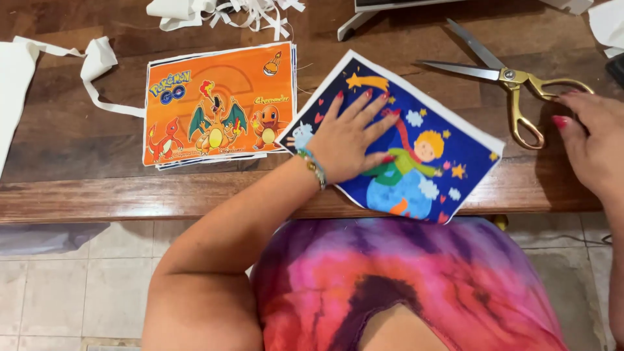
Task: Cutting out printed designs from a sheet with scissors and sorting them on a table
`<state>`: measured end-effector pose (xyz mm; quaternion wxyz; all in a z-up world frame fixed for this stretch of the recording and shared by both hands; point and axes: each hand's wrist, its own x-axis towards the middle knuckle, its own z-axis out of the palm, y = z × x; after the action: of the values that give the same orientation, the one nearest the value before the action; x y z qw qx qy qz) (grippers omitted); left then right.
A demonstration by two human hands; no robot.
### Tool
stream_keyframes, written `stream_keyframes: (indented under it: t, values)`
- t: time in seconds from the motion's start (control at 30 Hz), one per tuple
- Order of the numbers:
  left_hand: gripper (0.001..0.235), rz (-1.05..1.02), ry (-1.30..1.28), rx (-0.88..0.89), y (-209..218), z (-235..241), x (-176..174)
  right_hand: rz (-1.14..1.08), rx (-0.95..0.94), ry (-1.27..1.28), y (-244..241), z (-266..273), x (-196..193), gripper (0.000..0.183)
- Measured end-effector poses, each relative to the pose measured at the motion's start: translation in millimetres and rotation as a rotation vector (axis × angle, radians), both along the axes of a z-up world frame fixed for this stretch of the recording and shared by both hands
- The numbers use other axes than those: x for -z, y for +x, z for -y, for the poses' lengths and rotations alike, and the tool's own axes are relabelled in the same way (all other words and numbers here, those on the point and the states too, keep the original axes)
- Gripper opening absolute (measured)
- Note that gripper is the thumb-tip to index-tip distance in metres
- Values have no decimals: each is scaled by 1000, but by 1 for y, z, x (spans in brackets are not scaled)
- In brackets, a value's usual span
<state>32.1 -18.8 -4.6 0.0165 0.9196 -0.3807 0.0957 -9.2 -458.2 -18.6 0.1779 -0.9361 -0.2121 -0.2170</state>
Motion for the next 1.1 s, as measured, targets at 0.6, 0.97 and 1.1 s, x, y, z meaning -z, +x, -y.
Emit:
stream_keyframes:
  t: [0.6,0.97,1.1]
  values:
    - [21,-80,-161,-593,24,-54,-28,-514,187,298,1,154,185,68]
    - [106,-170,-108,237,-87,30,-22,-683,214,9,-72,49,23,32]
    - [53,-110,-80,298,-86,36,-7,-378,482,-473,-121,64,44,70]
